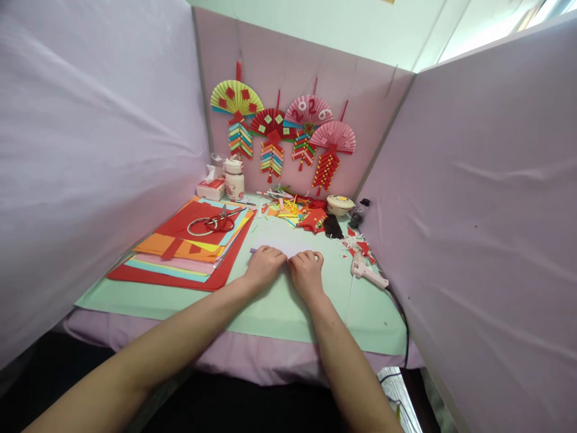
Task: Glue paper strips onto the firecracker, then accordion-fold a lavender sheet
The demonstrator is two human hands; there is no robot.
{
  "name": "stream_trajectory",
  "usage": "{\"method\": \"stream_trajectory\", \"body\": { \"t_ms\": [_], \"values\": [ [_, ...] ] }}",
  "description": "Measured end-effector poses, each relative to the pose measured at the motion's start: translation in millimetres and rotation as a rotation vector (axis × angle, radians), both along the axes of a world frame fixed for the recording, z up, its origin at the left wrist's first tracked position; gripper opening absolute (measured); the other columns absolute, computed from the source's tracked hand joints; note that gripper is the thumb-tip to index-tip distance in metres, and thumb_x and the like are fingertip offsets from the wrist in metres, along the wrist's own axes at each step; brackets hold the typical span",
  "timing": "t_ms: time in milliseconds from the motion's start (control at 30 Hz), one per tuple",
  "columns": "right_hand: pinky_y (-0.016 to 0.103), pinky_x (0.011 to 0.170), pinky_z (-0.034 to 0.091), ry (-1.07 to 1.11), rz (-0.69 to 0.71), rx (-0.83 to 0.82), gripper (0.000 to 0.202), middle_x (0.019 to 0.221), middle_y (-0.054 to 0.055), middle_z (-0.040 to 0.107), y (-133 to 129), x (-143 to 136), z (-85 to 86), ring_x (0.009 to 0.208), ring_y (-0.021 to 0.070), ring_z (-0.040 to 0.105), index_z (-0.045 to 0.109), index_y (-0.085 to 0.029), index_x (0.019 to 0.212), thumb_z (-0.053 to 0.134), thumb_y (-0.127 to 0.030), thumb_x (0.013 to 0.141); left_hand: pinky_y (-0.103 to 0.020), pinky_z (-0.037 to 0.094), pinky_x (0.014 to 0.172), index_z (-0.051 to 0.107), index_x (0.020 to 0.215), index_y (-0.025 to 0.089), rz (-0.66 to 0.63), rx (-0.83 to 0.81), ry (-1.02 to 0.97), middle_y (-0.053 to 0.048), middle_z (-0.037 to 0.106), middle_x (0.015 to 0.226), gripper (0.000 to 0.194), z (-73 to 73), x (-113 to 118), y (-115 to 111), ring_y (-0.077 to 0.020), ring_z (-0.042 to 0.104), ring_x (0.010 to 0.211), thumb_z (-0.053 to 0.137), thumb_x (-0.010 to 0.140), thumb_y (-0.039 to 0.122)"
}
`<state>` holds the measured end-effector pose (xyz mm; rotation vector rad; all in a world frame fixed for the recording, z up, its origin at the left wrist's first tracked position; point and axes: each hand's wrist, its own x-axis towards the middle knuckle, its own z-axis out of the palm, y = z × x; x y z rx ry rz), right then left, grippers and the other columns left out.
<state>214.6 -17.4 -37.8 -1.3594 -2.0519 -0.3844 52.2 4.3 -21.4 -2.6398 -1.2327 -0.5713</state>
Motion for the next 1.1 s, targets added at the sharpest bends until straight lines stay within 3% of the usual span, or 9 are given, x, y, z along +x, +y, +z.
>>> {"method": "stream_trajectory", "body": {
  "t_ms": [267, 533, 833, 1100],
  "values": [
    [0.036, 0.090, 0.024, -0.046, -0.040, 0.007, 0.020, 0.071, 0.002, 0.063, -4, -6, 7.8, 0.081, 0.0169, 0.051, 0.060, -0.018, 0.071, 0.051, -0.011, 0.087, -0.039, 0.034, 0.083, 0.065, 0.088, 0.019, 0.014, 0.040, -0.027, -0.006, 0.064, 0.088, 0.021, 4.3, 2, -4, -0.0216, 0.055, 0.091, 0.047, 0.096, 0.023],
    [0.037, 0.091, 0.023, 0.018, -0.068, -0.023, 0.024, 0.072, 0.003, 0.066, 2, 1, 0.5, 0.082, 0.0182, 0.052, 0.063, -0.019, 0.072, 0.054, -0.028, 0.093, -0.037, 0.033, 0.079, 0.066, 0.084, 0.018, 0.050, 0.017, -0.047, -0.006, 0.064, 0.082, 0.021, 0.0, -5, 5, -0.0218, 0.056, 0.089, 0.053, 0.094, 0.031],
    [0.037, 0.090, 0.022, 0.010, -0.077, -0.035, 0.019, 0.077, 0.002, 0.069, 2, 4, 0.9, 0.084, 0.0177, 0.054, 0.066, -0.020, 0.078, 0.054, -0.020, 0.092, -0.037, 0.034, 0.079, 0.065, 0.089, 0.019, 0.053, -0.005, 0.001, -0.007, 0.064, 0.089, 0.017, 3.5, -10, 5, -0.0213, 0.055, 0.091, 0.049, 0.094, 0.022],
    [0.037, 0.090, 0.022, 0.066, -0.113, -0.055, 0.029, 0.069, 0.001, 0.067, 2, 13, 0.8, 0.079, 0.0170, 0.054, 0.062, -0.019, 0.067, 0.057, -0.031, 0.093, -0.036, 0.033, 0.077, 0.064, 0.084, 0.016, 0.087, -0.031, -0.033, -0.007, 0.066, 0.084, 0.023, 0.8, -17, 13, -0.0215, 0.057, 0.088, 0.053, 0.094, 0.033]
  ]
}}
